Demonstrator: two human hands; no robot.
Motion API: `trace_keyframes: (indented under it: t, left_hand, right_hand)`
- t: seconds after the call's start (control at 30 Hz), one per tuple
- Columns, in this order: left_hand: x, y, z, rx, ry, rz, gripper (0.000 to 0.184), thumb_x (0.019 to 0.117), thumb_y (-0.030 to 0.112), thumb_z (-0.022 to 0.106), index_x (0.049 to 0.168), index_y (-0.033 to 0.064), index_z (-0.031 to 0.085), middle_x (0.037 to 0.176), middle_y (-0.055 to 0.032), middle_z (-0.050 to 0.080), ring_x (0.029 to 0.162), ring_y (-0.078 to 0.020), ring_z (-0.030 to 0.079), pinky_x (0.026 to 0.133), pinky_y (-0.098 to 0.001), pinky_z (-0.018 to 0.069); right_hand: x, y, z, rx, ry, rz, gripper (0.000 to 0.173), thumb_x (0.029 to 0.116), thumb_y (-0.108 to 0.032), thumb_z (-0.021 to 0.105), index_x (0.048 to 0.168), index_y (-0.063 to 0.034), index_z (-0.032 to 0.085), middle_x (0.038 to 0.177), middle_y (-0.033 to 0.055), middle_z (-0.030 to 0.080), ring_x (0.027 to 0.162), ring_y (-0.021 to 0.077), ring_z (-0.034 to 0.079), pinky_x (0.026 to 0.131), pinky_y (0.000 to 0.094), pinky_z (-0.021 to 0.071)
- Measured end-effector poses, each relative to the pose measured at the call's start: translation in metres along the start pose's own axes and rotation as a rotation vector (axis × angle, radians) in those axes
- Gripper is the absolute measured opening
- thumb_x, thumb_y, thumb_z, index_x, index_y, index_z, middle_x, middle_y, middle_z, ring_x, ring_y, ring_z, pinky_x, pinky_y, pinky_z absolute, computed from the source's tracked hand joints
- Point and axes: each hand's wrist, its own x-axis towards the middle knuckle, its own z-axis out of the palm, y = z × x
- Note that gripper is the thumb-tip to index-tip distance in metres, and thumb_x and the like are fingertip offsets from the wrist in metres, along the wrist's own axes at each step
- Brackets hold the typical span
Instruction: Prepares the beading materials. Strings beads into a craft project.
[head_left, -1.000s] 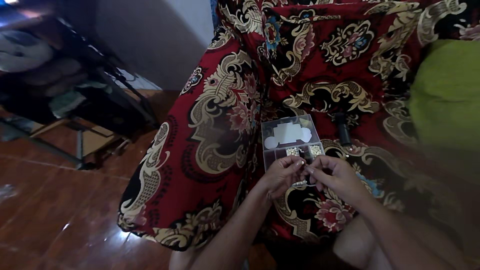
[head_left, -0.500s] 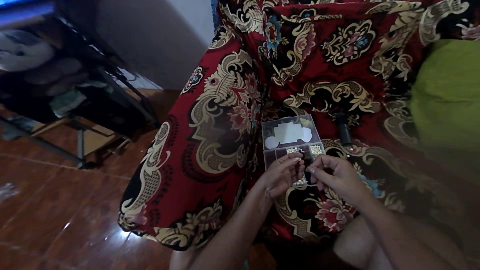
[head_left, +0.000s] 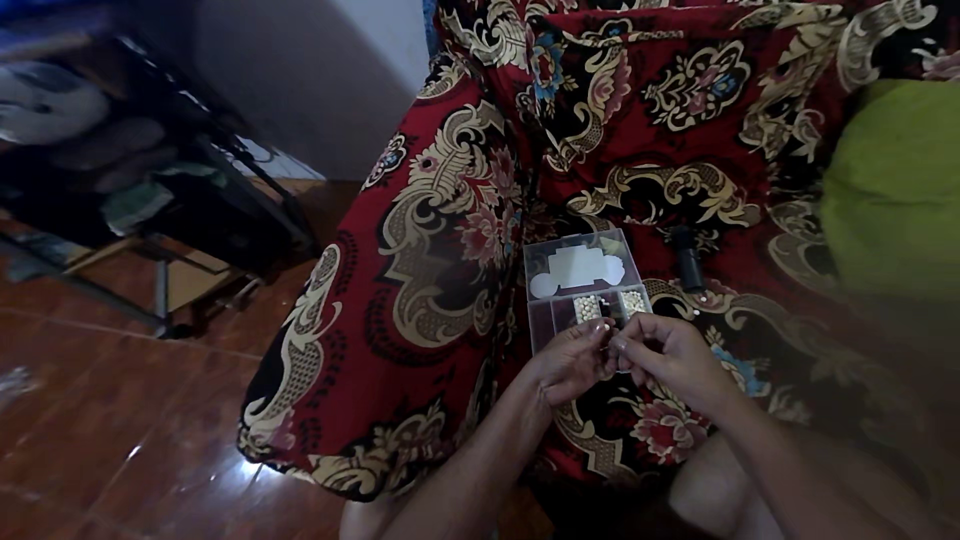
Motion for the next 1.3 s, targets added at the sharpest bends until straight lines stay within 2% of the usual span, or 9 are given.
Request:
trace_keyframes:
  t: [0.37, 1.3]
  left_hand:
    - [-0.0019, 0.0053, 0.0006, 0.048, 0.025, 0.004, 0.021, 0.1083, 0.011, 0.041, 0.111, 0.0103, 0.063, 0.096, 0.0000, 0.073, 0.086, -0.0109, 0.071, 0.085, -0.0292, 0.0583]
    - [-0.0017, 0.0084, 0.0030, 0.160, 0.062, 0.053, 0.020, 0.1053, 0.005, 0.046, 0.106, 0.0083, 0.066, 0.094, 0.0002, 0.072, 0.085, -0.0111, 0.071, 0.084, -0.0304, 0.0588]
  right_hand:
    - [0.0007, -0.0012, -0.0004, 0.001, 0.002, 0.028, 0.008, 0.0954, -0.013, 0.065, 0.091, -0.0079, 0.069, 0.073, -0.0037, 0.070, 0.054, 0.0022, 0.063, 0.051, 0.0175, 0.0539]
    - [0.0015, -0.0020, -0.0014, 0.002, -0.001, 0.059, 0.007, 0.0952, -0.012, 0.066, 0.091, -0.0074, 0.069, 0.071, -0.0039, 0.070, 0.053, 0.0023, 0.062, 0.050, 0.0170, 0.0529]
